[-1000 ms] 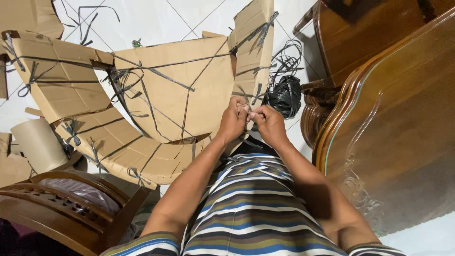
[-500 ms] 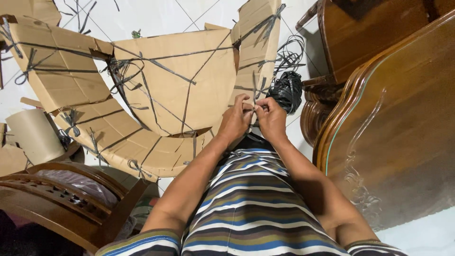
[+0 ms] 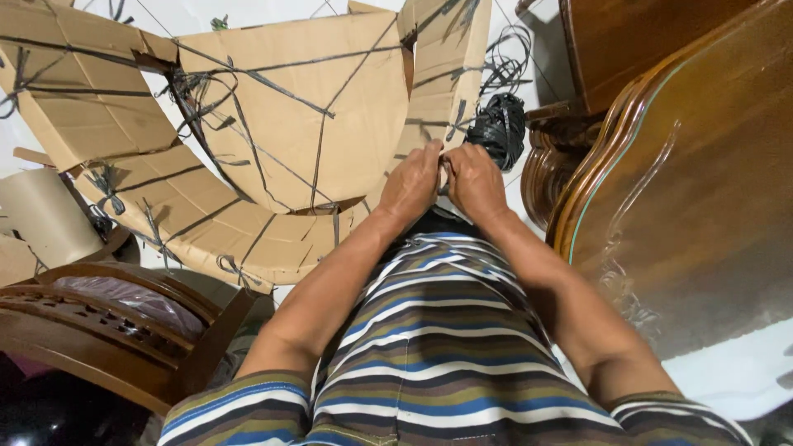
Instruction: Assembling a large curved cardboard structure by threading and twisting wires through holes to join panels.
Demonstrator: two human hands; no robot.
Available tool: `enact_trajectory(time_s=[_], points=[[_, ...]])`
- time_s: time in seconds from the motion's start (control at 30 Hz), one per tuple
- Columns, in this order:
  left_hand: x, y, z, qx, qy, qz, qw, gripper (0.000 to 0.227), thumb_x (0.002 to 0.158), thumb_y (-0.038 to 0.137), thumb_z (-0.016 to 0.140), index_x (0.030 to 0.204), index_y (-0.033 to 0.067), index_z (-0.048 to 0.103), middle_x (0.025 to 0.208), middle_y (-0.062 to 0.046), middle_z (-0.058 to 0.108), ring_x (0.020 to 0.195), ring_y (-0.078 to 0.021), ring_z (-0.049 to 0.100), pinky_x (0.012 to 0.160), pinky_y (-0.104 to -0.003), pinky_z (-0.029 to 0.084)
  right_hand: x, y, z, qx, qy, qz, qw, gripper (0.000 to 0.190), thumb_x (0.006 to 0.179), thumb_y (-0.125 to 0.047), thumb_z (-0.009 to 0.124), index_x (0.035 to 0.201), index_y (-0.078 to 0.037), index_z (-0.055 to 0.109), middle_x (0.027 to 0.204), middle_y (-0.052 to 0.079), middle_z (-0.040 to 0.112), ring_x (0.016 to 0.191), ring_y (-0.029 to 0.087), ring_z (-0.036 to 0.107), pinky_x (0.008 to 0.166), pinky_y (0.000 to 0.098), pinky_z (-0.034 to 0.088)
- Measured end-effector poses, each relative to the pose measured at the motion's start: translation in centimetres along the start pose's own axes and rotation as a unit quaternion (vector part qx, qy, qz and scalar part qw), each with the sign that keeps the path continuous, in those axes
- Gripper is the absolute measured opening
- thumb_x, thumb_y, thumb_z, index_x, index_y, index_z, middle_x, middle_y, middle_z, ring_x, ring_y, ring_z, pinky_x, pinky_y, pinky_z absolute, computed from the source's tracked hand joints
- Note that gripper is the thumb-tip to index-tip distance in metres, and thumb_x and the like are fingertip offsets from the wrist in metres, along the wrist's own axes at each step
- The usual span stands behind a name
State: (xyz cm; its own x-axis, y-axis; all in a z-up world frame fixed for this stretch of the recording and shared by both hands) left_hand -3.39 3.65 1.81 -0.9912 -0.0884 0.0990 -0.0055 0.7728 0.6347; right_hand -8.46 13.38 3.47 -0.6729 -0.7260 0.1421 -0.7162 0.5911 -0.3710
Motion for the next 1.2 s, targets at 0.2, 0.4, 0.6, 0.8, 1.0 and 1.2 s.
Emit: enact_trajectory(time_s=[0.2,0.4,0.6,0.8,1.0,1.2], points=[[0.4,-0.7,0.0,-0.008,0.014,0.031,0.999,0.032,0.097,0.015,0.054,0.127,0.0073,0.047,0.083,-0.013,0.062,0.082,-0.0345,0.068,0.072,-0.046,0.058,0.8,1.7,0.4,0.192,-0.124,0.078,0.970,0.003,0.095,-0.013,0.066,0.098,-0.012,0.067,0.081,0.009,0.063,0.082,0.031,0.064,0.075,0.0427,0.051],[-0.2,-0.4,-1.1,-0.063,0.080,0.034,0.994,0.010,0.094,0.013,0.063,0.103,0.0141,0.059,0.088,-0.006,0.059,0.091,-0.0285,0.066,0.080,-0.038,0.056,0.6,2.8,1.7,0.356,-0.223,0.216,0.881,0.011,0.096,-0.014,0.064,0.103,-0.011,0.073,0.080,0.005,0.067,0.077,0.017,0.058,0.075,0.0348,0.047],[-1.8,0.7,-2.4,-0.054,0.153,0.040,0.986,0.016,0.096,0.017,0.064,0.109,0.0106,0.069,0.101,-0.006,0.062,0.099,-0.0257,0.065,0.085,-0.036,0.053,0.1,3.9,2.6,0.371,-0.233,0.237,0.867,0.014,0.097,-0.015,0.064,0.106,-0.009,0.073,0.080,0.001,0.066,0.075,0.013,0.056,0.071,0.0292,0.045],[-0.9,0.8,-1.4,0.031,0.161,0.076,0.984,0.015,0.098,0.026,0.064,0.095,0.0110,0.068,0.089,-0.005,0.060,0.088,-0.0248,0.064,0.079,-0.037,0.050,0.3,4.1,2.3,0.358,-0.246,0.255,0.864,0.015,0.094,-0.014,0.070,0.107,-0.010,0.075,0.080,0.002,0.068,0.075,0.013,0.058,0.071,0.0270,0.045],[0.0,2.2,-3.0,0.054,0.150,0.128,0.979,0.014,0.091,0.016,0.066,0.078,0.0127,0.060,0.077,-0.003,0.052,0.076,-0.0243,0.061,0.071,-0.037,0.047,0.7,4.1,1.6,0.313,-0.251,0.260,0.878,0.016,0.092,-0.017,0.072,0.106,-0.014,0.077,0.079,0.001,0.071,0.073,0.013,0.063,0.069,0.0272,0.048],[0.6,2.1,-3.6,0.033,0.110,0.150,0.982,0.015,0.088,0.017,0.067,0.076,0.0140,0.058,0.076,-0.002,0.051,0.076,-0.0226,0.058,0.074,-0.035,0.046,1.1,4.4,1.3,0.240,-0.212,0.226,0.920,0.011,0.091,-0.022,0.074,0.099,-0.016,0.077,0.077,0.004,0.073,0.077,0.023,0.071,0.071,0.0341,0.053]])
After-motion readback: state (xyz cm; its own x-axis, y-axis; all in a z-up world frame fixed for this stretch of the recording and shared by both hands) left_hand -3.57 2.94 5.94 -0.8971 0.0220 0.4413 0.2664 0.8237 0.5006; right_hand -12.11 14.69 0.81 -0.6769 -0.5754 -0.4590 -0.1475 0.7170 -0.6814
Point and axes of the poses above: each hand's wrist, its own x-axis towards the middle knuckle, its own z-axis out of the palm, y = z × x, the point moved 9 cm from there along x, towards the middle knuckle
